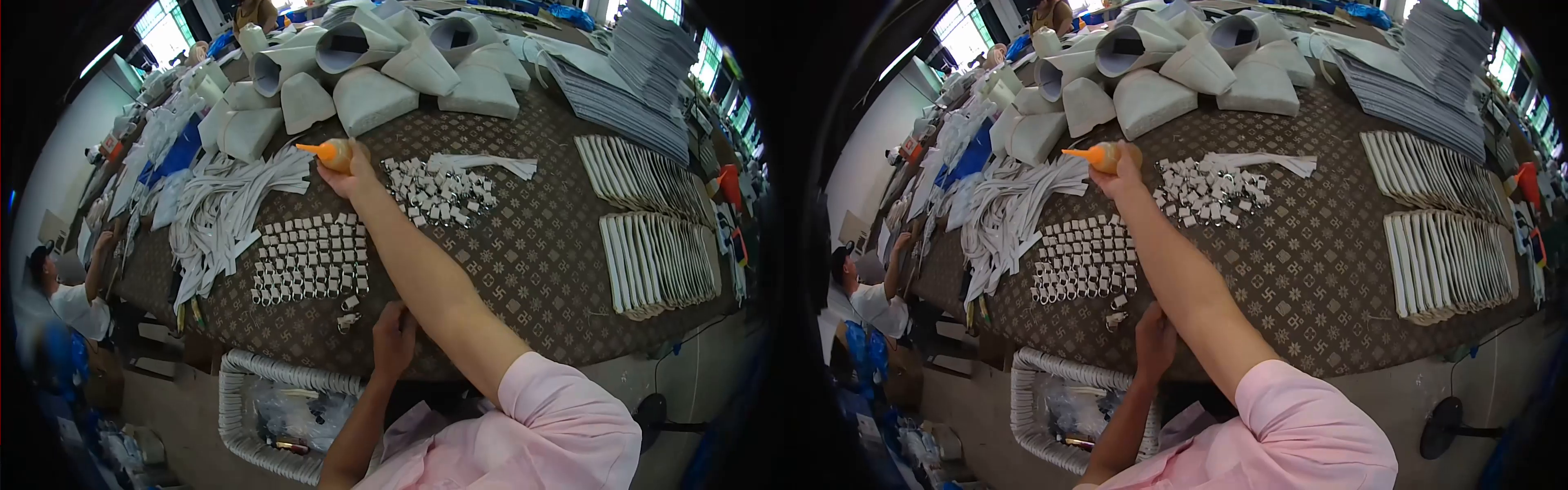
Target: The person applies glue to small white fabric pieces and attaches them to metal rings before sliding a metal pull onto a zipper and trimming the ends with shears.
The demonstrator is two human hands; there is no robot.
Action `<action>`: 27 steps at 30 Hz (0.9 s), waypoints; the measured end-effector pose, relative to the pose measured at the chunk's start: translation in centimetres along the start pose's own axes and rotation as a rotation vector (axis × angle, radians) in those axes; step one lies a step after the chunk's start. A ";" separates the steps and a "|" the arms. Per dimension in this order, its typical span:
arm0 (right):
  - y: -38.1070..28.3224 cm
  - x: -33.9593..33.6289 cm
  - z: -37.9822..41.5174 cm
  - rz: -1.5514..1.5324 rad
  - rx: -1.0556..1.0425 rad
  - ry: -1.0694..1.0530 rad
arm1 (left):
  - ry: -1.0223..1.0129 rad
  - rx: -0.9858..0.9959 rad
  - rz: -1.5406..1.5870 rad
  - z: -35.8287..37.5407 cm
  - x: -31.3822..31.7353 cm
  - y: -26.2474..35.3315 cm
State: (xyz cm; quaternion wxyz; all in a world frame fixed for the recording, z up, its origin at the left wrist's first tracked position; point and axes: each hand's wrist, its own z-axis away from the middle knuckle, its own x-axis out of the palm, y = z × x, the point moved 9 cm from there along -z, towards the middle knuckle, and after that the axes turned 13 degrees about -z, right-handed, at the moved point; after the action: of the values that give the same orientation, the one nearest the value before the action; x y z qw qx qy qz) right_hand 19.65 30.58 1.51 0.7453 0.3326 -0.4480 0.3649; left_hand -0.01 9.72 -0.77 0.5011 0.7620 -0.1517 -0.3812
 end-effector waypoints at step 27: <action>-25.8 -8.4 40.6 0.602 -0.735 -0.425 | -0.508 -0.251 0.308 2.4 4.7 1.9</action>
State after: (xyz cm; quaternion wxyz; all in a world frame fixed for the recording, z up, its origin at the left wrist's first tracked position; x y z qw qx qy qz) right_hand 21.36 -18.15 4.86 0.5676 -0.0280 -0.7638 0.3060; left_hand 1.65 4.41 -1.60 0.5890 0.5428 -0.3373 -0.4947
